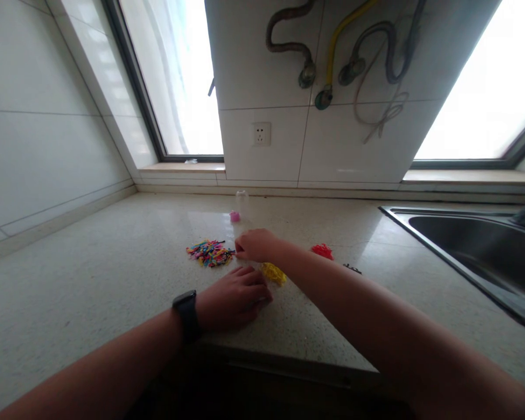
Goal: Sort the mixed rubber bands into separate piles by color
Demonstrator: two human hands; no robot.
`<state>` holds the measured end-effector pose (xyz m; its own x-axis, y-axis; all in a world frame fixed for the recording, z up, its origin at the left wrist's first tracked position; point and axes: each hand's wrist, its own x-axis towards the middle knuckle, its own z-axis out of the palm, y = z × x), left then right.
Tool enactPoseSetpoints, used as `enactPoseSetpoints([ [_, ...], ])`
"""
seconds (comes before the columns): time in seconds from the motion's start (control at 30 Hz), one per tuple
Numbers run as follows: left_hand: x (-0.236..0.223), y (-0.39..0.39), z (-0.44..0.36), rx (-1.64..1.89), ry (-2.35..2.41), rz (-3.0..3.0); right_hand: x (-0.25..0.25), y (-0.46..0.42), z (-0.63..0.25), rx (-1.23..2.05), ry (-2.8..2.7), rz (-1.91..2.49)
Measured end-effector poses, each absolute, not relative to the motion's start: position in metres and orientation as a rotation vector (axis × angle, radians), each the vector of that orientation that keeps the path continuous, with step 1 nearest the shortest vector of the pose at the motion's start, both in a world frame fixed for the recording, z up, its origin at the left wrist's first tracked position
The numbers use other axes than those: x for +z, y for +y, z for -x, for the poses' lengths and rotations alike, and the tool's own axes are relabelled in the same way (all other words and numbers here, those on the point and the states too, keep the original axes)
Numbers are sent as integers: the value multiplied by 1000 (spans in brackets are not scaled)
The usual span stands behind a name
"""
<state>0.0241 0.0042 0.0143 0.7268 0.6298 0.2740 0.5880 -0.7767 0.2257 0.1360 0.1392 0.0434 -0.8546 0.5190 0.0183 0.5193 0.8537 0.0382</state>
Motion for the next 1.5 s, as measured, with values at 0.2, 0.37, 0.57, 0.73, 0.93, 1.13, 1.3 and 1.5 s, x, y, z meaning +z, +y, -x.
enactPoseSetpoints([
  [0.2,14,4,-24,517,994,-2804,39,144,-137,-51,-2992,859],
  [0.37,15,5,-24,494,987,-2816,37,144,-136,-9,-2972,874],
  [0.57,14,5,-23,513,976,-2822,35,143,-135,-25,-2976,905],
  [0.73,13,4,-23,502,989,-2821,38,141,-154,-4,-2942,909],
  [0.93,17,2,-23,490,980,-2794,49,146,-203,145,-2771,953],
  [1.13,20,2,-23,474,970,-2764,57,161,-287,442,-2438,1058],
  [1.3,21,1,-25,436,988,-2738,51,159,-352,537,-2175,1171],
  [1.5,21,0,-26,468,984,-2713,41,146,-384,605,-1952,1235],
])
